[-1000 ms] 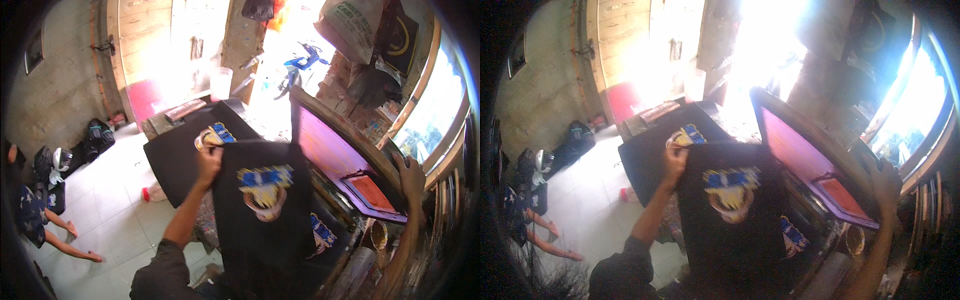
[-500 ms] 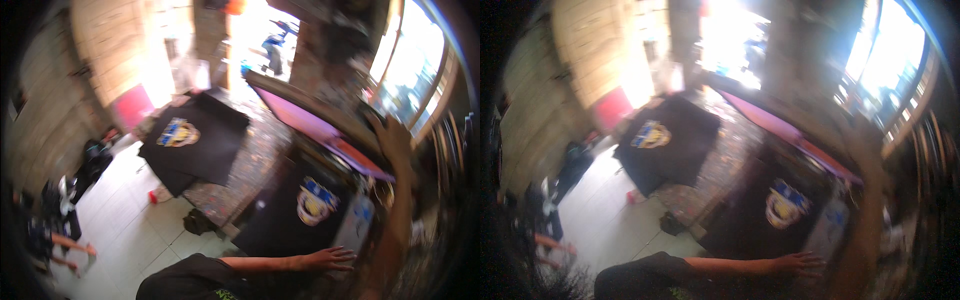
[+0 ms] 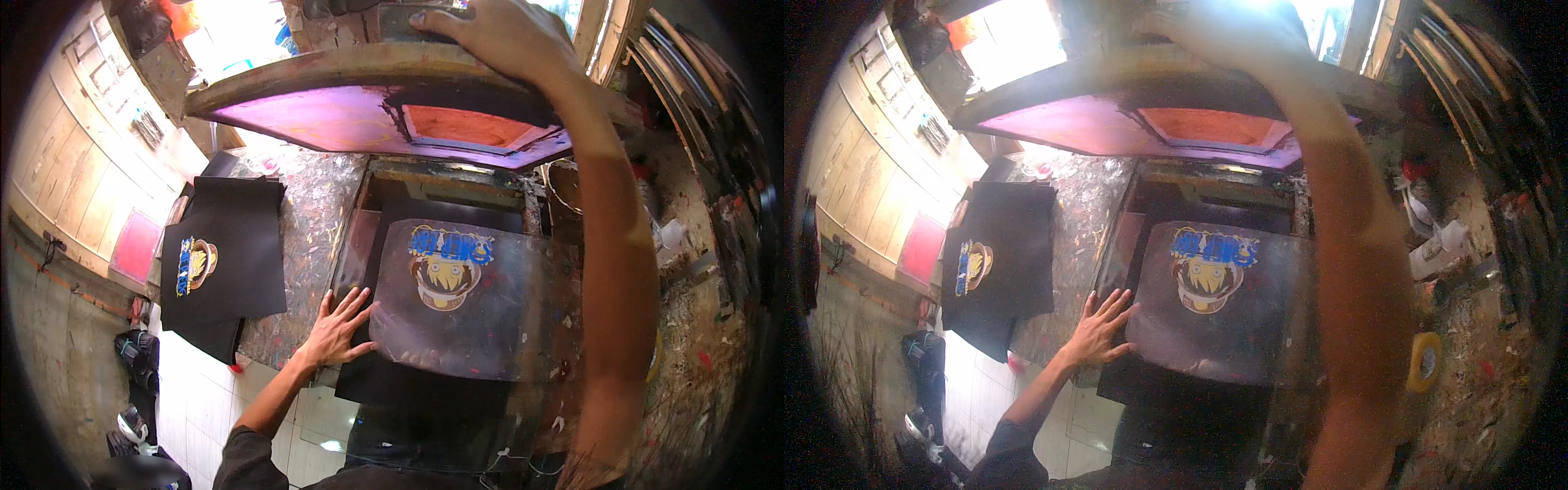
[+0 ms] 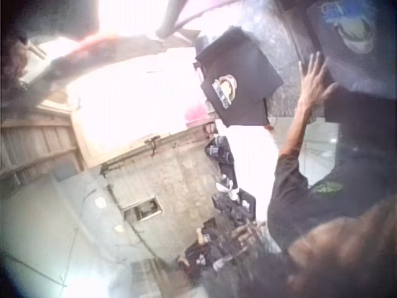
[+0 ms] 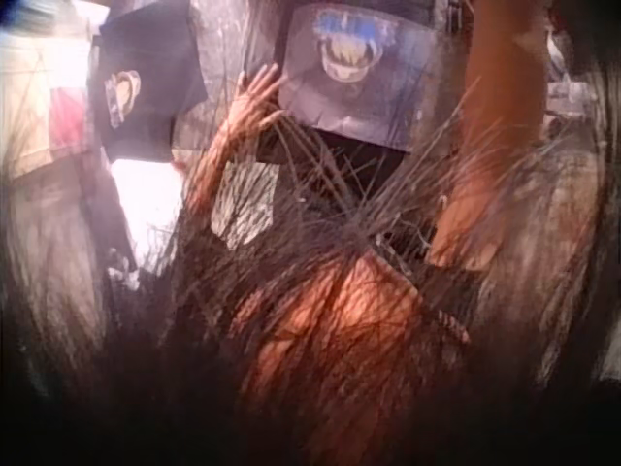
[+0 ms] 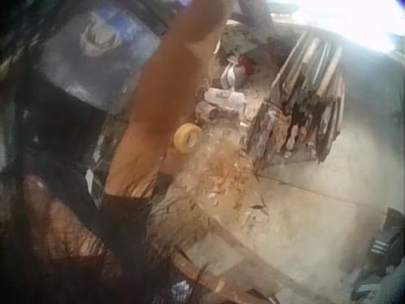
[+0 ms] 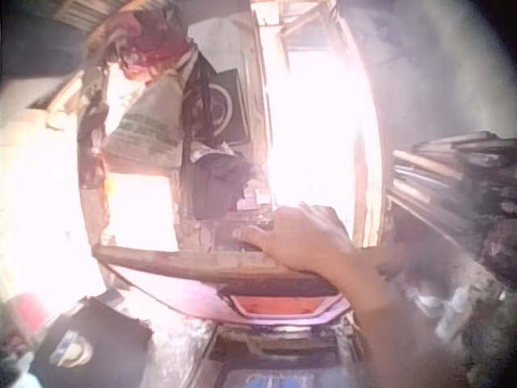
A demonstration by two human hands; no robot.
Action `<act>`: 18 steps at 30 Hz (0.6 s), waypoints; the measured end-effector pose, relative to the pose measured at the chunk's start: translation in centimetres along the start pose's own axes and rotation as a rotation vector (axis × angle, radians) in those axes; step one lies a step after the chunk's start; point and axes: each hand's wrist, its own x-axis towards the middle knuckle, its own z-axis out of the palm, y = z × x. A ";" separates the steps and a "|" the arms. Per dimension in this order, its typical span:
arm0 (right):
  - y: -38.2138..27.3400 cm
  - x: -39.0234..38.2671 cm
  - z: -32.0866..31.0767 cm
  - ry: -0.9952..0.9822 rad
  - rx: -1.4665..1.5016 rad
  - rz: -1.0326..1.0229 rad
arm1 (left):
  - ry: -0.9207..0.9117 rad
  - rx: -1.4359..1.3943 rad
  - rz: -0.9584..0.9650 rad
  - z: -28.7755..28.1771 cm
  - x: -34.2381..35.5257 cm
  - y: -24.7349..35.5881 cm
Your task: The person performs screen printing on black t-shirts using a squeegee and ink. They repeatedly place a t-shirt under a screen, pull ink across the mesh to transfer a graphic, and remove the printed shirt to place it on a stack.
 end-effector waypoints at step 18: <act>4.5 5.2 1.6 0.150 -0.164 0.003 | -0.095 -0.116 0.034 0.2 -0.2 -0.6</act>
